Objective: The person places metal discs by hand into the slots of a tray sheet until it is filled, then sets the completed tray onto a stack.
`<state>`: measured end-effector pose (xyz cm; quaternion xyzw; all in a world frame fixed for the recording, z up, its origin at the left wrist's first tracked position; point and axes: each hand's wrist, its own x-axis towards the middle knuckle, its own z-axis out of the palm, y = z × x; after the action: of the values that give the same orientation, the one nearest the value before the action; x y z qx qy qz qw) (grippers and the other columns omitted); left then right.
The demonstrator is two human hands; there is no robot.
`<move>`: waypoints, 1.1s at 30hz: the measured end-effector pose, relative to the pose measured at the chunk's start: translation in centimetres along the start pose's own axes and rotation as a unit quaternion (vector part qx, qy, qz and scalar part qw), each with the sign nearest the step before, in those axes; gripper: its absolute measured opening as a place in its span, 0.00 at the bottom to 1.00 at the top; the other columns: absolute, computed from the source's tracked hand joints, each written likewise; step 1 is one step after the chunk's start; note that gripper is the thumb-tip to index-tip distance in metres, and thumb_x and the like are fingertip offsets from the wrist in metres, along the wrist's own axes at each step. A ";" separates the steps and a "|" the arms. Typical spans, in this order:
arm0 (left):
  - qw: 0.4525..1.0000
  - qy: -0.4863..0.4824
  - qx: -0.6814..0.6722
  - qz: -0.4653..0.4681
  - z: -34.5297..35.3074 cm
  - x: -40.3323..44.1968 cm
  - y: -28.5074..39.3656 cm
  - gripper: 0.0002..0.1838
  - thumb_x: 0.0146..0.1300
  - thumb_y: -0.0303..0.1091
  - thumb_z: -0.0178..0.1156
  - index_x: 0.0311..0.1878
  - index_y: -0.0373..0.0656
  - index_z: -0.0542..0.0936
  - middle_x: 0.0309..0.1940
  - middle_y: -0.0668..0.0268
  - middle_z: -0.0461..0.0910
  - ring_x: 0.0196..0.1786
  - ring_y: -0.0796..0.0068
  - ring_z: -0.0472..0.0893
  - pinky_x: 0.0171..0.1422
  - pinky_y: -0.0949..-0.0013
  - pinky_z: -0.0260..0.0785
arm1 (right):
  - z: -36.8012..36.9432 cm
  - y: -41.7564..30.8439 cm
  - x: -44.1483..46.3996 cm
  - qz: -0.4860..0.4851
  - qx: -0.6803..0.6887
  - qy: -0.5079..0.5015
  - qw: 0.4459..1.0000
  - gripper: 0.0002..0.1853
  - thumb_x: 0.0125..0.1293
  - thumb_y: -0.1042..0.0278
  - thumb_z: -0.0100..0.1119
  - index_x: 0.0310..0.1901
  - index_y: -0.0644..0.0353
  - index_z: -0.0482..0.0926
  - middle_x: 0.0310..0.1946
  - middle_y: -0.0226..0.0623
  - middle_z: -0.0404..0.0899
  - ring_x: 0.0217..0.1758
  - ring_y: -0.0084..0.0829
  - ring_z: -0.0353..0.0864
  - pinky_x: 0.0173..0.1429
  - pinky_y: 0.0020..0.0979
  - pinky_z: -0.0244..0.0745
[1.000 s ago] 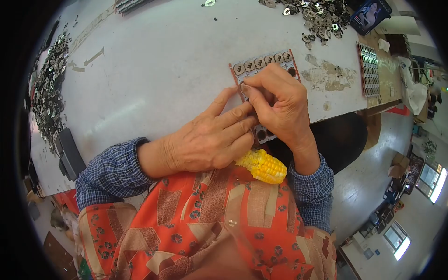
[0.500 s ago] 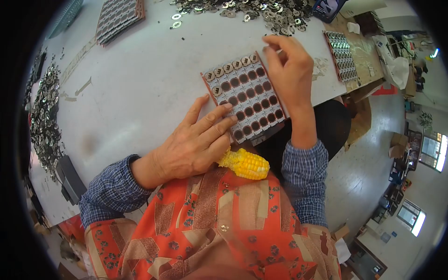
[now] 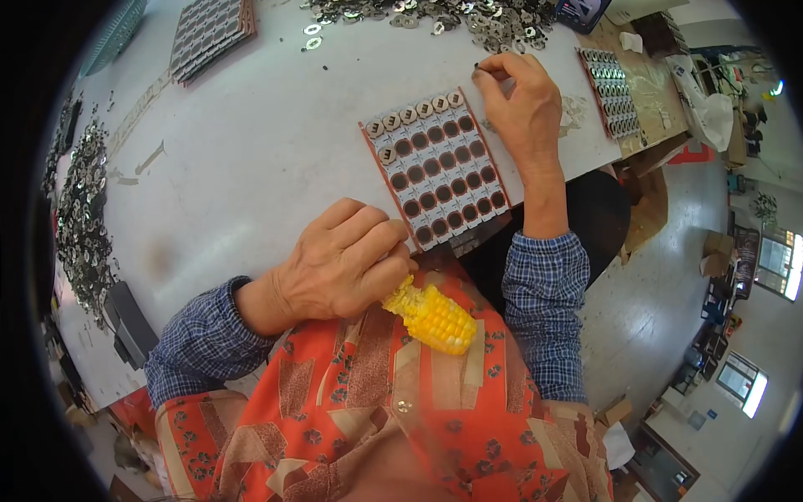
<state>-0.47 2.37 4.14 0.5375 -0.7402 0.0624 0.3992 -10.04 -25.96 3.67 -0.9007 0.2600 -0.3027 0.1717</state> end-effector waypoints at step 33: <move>1.000 -0.012 0.000 -0.021 0.0 0.1 -0.9 0.09 0.58 0.28 0.71 0.37 0.37 0.80 0.50 0.51 0.90 0.54 0.53 0.90 0.56 0.50 0.82 | -0.6 0.0 -1.0 -0.018 0.011 -0.002 1.000 0.07 0.74 0.74 0.69 0.50 0.59 0.91 0.40 0.30 0.88 0.33 0.22 0.85 0.42 0.28 0.79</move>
<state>0.28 1.96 3.92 0.5535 -0.7337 0.0480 0.3912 -11.11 -25.53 3.65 -0.9037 0.2401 -0.3072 0.1766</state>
